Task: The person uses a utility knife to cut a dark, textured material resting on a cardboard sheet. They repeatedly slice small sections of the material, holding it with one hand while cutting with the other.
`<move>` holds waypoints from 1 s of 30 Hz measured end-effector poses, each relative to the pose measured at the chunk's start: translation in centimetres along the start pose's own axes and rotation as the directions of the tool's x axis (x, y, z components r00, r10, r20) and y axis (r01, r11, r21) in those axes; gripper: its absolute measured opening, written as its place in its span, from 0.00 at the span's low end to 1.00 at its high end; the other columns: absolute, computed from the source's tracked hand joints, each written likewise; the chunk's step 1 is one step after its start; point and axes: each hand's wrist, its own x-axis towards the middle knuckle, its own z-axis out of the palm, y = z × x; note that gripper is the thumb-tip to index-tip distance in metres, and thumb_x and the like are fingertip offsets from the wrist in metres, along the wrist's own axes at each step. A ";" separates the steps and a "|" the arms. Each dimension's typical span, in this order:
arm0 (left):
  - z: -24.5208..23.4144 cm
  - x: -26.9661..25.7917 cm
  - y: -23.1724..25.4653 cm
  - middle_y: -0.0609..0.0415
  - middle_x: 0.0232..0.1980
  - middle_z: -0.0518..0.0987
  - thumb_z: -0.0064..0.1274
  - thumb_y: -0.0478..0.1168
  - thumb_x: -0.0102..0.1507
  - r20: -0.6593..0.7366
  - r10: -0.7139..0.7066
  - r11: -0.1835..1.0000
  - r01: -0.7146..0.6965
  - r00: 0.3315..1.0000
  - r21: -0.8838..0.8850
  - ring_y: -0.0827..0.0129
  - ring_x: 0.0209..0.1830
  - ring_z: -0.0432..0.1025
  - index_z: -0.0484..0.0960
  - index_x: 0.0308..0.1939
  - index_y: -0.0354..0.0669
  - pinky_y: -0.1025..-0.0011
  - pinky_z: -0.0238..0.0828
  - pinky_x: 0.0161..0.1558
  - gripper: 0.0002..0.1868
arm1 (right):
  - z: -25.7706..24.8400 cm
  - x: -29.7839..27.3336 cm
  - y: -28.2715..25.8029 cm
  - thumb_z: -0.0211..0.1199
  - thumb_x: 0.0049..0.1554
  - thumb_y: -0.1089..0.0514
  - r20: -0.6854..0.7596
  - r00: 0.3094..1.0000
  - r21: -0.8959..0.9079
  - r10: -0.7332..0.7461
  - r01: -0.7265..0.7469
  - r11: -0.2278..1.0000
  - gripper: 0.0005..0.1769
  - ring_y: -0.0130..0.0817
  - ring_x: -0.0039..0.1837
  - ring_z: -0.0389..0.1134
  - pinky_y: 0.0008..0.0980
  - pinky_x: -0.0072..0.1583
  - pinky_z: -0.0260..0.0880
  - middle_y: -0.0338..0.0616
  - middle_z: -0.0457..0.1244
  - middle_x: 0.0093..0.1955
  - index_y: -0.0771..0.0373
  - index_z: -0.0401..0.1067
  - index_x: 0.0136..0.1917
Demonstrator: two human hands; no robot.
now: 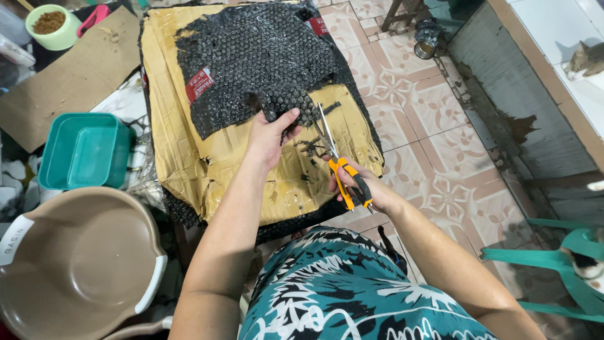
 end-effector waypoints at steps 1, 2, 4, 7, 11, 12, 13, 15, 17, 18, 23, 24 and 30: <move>0.2 0.0 -0.2 0.56 0.45 0.83 0.64 0.34 0.61 0.007 -0.008 1.000 0.008 1.000 0.011 0.71 0.42 0.78 0.81 0.46 0.42 0.71 0.81 0.40 0.11 | 0.0 -0.2 -0.3 0.54 0.62 0.39 -0.006 1.000 -0.012 -0.004 0.004 1.000 0.35 0.25 0.48 0.67 0.27 0.49 0.72 0.40 0.64 0.45 0.55 0.59 0.78; 0.4 -0.1 -0.4 0.57 0.45 0.83 0.63 0.34 0.61 0.013 -0.017 1.000 0.016 1.000 0.022 0.71 0.42 0.78 0.80 0.46 0.42 0.70 0.82 0.41 0.11 | 0.0 -0.3 -0.5 0.54 0.62 0.39 -0.013 1.000 -0.025 -0.008 0.008 1.000 0.35 0.25 0.47 0.67 0.27 0.48 0.71 0.40 0.64 0.44 0.55 0.59 0.77; 0.5 -0.2 -0.3 0.56 0.46 0.83 0.62 0.33 0.60 0.018 -0.020 0.999 0.020 1.000 0.039 0.70 0.43 0.78 0.79 0.47 0.41 0.68 0.83 0.42 0.12 | 0.2 -0.3 -0.9 0.54 0.62 0.39 -0.024 1.000 -0.031 -0.008 0.007 0.999 0.35 0.25 0.43 0.66 0.25 0.46 0.70 0.39 0.64 0.42 0.55 0.60 0.77; 0.8 -0.2 -0.4 0.55 0.47 0.83 0.62 0.32 0.61 0.021 -0.015 0.999 0.014 1.000 0.051 0.69 0.45 0.79 0.79 0.49 0.40 0.67 0.84 0.44 0.13 | 0.3 -0.4 -1.2 0.56 0.62 0.40 -0.049 0.999 -0.012 0.002 -0.003 1.000 0.34 0.24 0.39 0.65 0.24 0.41 0.69 0.38 0.64 0.39 0.55 0.62 0.76; 0.9 -0.4 -0.1 0.53 0.48 0.83 0.60 0.31 0.62 0.034 0.004 0.998 -0.007 0.999 0.065 0.67 0.45 0.79 0.78 0.49 0.39 0.67 0.84 0.45 0.13 | 0.5 -0.3 -1.3 0.57 0.62 0.42 -0.067 0.998 -0.012 0.004 -0.005 1.000 0.32 0.24 0.36 0.64 0.23 0.38 0.67 0.38 0.63 0.36 0.56 0.64 0.75; 0.9 -0.5 -0.1 0.52 0.49 0.83 0.60 0.31 0.62 0.043 0.009 0.998 -0.012 0.999 0.065 0.67 0.45 0.79 0.78 0.50 0.38 0.67 0.84 0.45 0.12 | 0.5 -0.4 -1.3 0.57 0.62 0.42 -0.073 0.997 -0.021 0.009 -0.011 1.000 0.31 0.24 0.34 0.64 0.22 0.37 0.67 0.38 0.63 0.35 0.56 0.65 0.74; 1.0 -0.5 -0.1 0.52 0.49 0.83 0.60 0.31 0.62 0.043 0.014 0.998 -0.017 0.999 0.067 0.67 0.45 0.79 0.78 0.50 0.37 0.68 0.84 0.45 0.13 | 0.5 -0.5 -1.4 0.57 0.62 0.43 -0.078 0.997 -0.016 0.009 -0.011 1.000 0.31 0.23 0.34 0.64 0.22 0.37 0.67 0.38 0.63 0.35 0.56 0.65 0.74; 1.1 -0.7 -0.2 0.53 0.48 0.83 0.60 0.30 0.62 0.041 0.024 0.997 -0.026 0.999 0.070 0.68 0.45 0.79 0.78 0.49 0.37 0.69 0.84 0.45 0.13 | 0.5 -0.6 -1.4 0.57 0.63 0.44 -0.085 0.996 -0.004 0.013 -0.014 1.000 0.30 0.22 0.34 0.64 0.22 0.37 0.67 0.37 0.63 0.35 0.56 0.65 0.74; 1.2 -0.8 -0.2 0.53 0.48 0.83 0.60 0.31 0.61 0.036 0.032 0.997 -0.035 0.999 0.073 0.69 0.45 0.79 0.77 0.50 0.39 0.69 0.84 0.44 0.14 | 0.6 -0.7 -1.5 0.57 0.62 0.45 -0.093 0.996 0.007 0.020 -0.019 1.000 0.29 0.23 0.33 0.63 0.22 0.35 0.66 0.37 0.63 0.34 0.56 0.66 0.73; 1.2 -0.8 -0.3 0.54 0.48 0.83 0.60 0.31 0.61 0.033 0.037 0.997 -0.040 0.999 0.073 0.70 0.44 0.79 0.77 0.50 0.39 0.69 0.84 0.44 0.14 | 0.6 -0.7 -1.5 0.57 0.62 0.45 -0.096 0.995 0.013 0.022 -0.021 1.000 0.29 0.23 0.32 0.63 0.22 0.35 0.66 0.37 0.62 0.33 0.56 0.66 0.73; 1.2 -0.7 -0.5 0.53 0.48 0.83 0.60 0.31 0.62 0.046 0.040 0.997 -0.042 0.998 0.058 0.69 0.44 0.79 0.78 0.50 0.37 0.70 0.84 0.45 0.13 | 1.0 -0.8 -1.8 0.61 0.61 0.48 -0.133 0.991 -0.047 0.027 -0.034 0.998 0.29 0.22 0.32 0.62 0.22 0.34 0.63 0.36 0.62 0.32 0.56 0.68 0.73; 1.2 -0.7 -0.5 0.53 0.48 0.83 0.61 0.31 0.62 0.049 0.038 0.998 -0.041 0.998 0.054 0.69 0.45 0.79 0.78 0.50 0.37 0.70 0.84 0.45 0.13 | 1.1 -0.8 -1.8 0.62 0.61 0.48 -0.152 0.988 -0.066 0.036 -0.046 0.997 0.29 0.22 0.32 0.62 0.22 0.34 0.62 0.36 0.61 0.31 0.57 0.68 0.73; 0.7 -0.5 -0.8 0.53 0.47 0.83 0.61 0.32 0.63 0.049 0.022 0.996 -0.027 0.999 0.091 0.69 0.44 0.79 0.79 0.49 0.37 0.70 0.84 0.45 0.12 | 1.0 -1.0 -1.9 0.57 0.61 0.42 -0.105 0.994 -0.039 0.030 -0.034 0.999 0.32 0.22 0.32 0.63 0.22 0.34 0.65 0.36 0.62 0.31 0.56 0.66 0.74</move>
